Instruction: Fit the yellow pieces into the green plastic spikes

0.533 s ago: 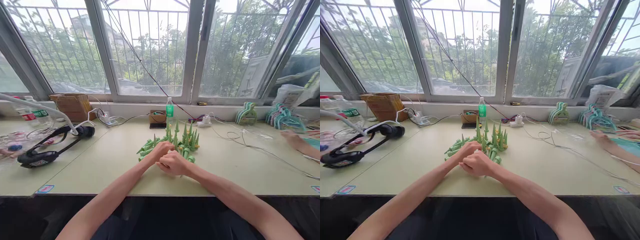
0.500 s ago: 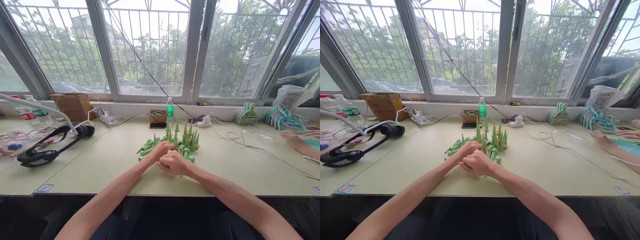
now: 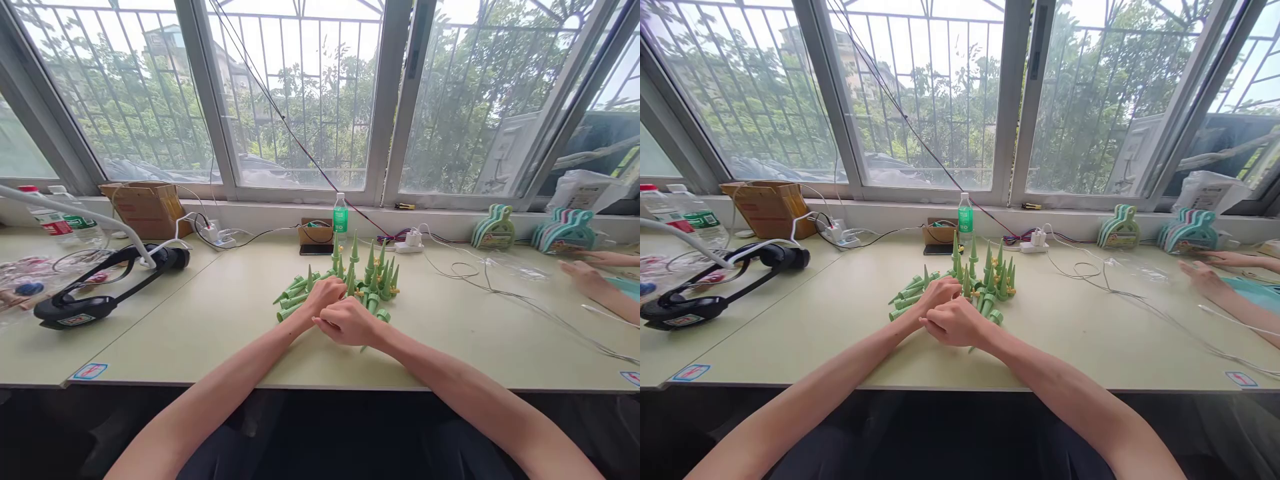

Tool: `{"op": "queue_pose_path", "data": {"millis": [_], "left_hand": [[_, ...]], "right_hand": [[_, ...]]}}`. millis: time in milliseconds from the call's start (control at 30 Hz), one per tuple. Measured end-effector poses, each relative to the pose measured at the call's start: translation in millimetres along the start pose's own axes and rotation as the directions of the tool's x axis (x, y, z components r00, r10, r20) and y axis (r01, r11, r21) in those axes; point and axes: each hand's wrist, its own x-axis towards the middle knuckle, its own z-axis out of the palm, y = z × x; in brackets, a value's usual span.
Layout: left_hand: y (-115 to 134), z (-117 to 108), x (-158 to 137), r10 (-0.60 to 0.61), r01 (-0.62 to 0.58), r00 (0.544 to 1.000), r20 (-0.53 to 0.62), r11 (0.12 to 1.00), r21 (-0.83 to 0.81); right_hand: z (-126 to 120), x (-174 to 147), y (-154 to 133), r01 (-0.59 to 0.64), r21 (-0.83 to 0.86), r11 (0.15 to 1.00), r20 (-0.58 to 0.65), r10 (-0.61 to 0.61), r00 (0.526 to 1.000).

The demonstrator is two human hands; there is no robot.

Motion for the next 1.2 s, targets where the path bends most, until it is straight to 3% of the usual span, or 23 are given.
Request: {"op": "queue_pose_path", "data": {"millis": [200, 400, 567, 800, 1200], "left_hand": [[-4, -4, -2, 0.002, -0.003, 0.999, 0.036, 1.0, 0.022], [-10, -21, -10, 0.002, -0.027, 0.987, -0.158, 0.987, -0.159], [-15, -32, -17, -0.033, -0.004, 0.976, -0.213, 0.985, -0.171], [-11, -26, -16, -0.101, 0.095, 0.99, -0.095, 0.993, -0.069], [-15, -20, -16, -0.151, 0.151, 0.988, -0.018, 0.988, -0.033]], "right_hand": [[0, 1, 2, -0.009, -0.007, 1.0, 0.01, 0.009, 1.0], [-4, 2, 6, -0.034, 0.042, 0.999, -0.028, 0.035, 0.999], [-7, 0, 17, -0.17, 0.119, 0.978, -0.145, 0.187, 0.972], [-10, -3, 33, -0.409, 0.15, 0.9, -0.321, 0.436, 0.841], [-17, 2, 30, -0.473, 0.208, 0.856, -0.314, 0.516, 0.797]]}}
